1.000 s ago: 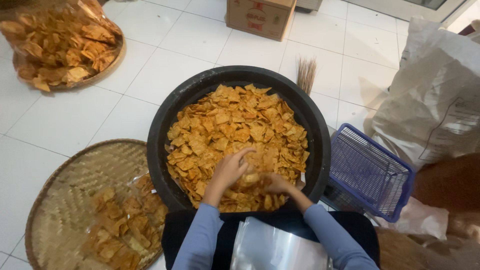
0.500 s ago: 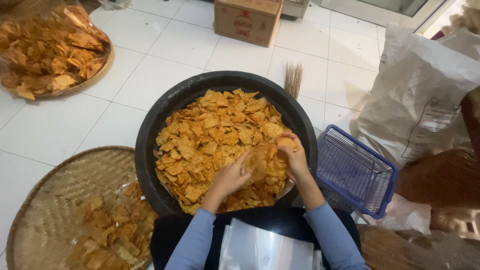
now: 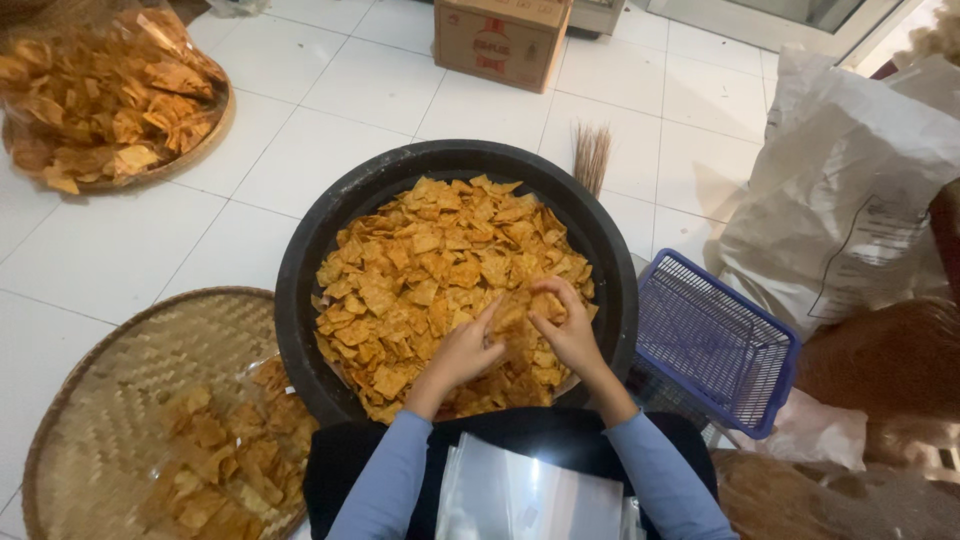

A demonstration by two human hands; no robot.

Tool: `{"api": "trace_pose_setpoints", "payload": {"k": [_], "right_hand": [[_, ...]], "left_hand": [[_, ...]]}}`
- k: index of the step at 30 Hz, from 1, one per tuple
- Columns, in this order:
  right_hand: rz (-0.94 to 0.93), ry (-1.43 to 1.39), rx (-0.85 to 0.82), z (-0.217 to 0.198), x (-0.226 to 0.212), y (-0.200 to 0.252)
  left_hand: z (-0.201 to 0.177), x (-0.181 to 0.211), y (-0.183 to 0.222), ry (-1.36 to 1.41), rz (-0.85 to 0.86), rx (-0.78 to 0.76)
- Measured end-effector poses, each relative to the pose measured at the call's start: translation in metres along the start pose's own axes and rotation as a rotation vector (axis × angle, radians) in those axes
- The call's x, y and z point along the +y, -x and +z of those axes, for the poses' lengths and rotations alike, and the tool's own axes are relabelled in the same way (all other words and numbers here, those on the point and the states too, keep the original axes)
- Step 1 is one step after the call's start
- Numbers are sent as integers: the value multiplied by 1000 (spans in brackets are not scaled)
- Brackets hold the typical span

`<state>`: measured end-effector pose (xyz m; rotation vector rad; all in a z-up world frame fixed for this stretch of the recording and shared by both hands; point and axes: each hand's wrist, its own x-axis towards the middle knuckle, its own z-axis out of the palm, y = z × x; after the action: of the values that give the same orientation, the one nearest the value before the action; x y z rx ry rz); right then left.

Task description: The person scoops fried chips from a large black basin into a blue basket on a digital scale, then transfers them into clear plastic bags. The person repeats this process multiple times, handling the chips by hand and using the scale to measure portions.

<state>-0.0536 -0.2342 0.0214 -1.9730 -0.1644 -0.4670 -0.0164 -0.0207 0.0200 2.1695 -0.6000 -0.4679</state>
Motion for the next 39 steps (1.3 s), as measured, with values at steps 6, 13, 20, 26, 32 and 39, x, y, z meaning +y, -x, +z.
{"api": "trace_pose_setpoints", "payload": {"k": [6, 13, 20, 26, 32, 39], "right_hand": [[72, -153, -197, -2, -7, 3], [95, -210, -60, 0, -2, 4], [195, 218, 4, -7, 99, 6], [249, 319, -397, 89, 181, 67], [521, 569, -853, 150, 157, 124], [403, 747, -1014, 132, 111, 117]], "left_hand": [[6, -3, -3, -5, 5, 13], [3, -3, -3, 20, 36, 78], [1, -15, -8, 36, 79, 339], [-17, -22, 0, 122, 38, 535], [-27, -20, 4, 154, 87, 632], [-26, -17, -4, 49, -33, 458]]}}
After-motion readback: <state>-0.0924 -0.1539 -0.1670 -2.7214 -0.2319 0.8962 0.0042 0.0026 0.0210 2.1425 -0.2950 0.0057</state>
